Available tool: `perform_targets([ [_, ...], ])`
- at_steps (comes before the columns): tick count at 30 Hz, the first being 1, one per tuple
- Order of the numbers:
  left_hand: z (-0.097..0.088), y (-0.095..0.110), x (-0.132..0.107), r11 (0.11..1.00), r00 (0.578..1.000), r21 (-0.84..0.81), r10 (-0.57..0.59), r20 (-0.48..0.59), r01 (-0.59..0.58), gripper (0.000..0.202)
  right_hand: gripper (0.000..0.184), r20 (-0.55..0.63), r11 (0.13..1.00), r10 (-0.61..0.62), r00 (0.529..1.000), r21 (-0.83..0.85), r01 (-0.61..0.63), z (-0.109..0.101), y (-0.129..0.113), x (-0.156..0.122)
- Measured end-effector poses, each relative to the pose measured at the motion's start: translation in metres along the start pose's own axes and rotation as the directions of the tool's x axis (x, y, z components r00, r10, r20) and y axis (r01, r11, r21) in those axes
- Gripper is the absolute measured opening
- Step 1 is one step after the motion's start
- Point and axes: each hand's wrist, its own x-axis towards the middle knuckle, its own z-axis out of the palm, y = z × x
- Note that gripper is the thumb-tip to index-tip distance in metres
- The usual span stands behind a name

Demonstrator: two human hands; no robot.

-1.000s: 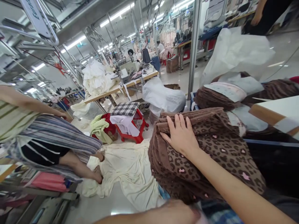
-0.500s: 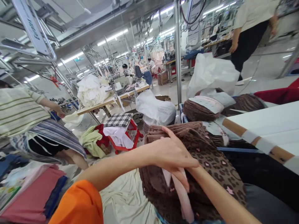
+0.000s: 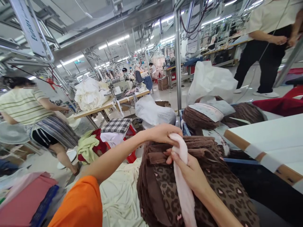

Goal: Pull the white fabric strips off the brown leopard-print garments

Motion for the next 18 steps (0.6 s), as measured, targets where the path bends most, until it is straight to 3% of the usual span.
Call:
perform_targets([
  [2, 0.014, -0.013, 0.0, 0.99, 0.999, -0.142, -0.026, -0.02, 0.023, 0.062, 0.057, -0.003, 1.0, 0.01, 1.0, -0.011, -0.01, 0.0, -0.002, -0.003],
  [4, 0.031, -0.023, -0.001, 0.965, 0.999, -0.256, -0.042, 0.026, 0.048, 0.076, 0.058, -0.045, 1.0, 0.024, 0.999, 0.01, -0.023, 0.002, -0.005, -0.008],
  [7, 0.056, -0.034, -0.007, 0.918, 0.992, -0.385, -0.057, 0.116, 0.098, 0.071, 0.054, -0.143, 0.995, 0.077, 0.987, 0.07, -0.067, 0.002, -0.012, -0.017],
  [10, 0.072, -0.035, -0.02, 0.86, 0.987, -0.489, -0.093, 0.13, 0.146, 0.073, 0.052, -0.189, 0.979, 0.186, 0.964, 0.118, -0.166, -0.006, -0.02, -0.02],
  [14, 0.078, -0.024, -0.04, 0.784, 0.981, -0.59, -0.173, 0.092, 0.194, 0.077, 0.059, -0.187, 0.953, 0.297, 0.936, 0.115, -0.28, -0.018, -0.03, -0.009],
  [18, 0.078, -0.001, -0.056, 0.732, 0.957, -0.639, -0.29, 0.022, 0.237, 0.08, 0.056, -0.187, 0.958, 0.282, 0.941, -0.009, -0.288, -0.016, -0.036, 0.004],
])
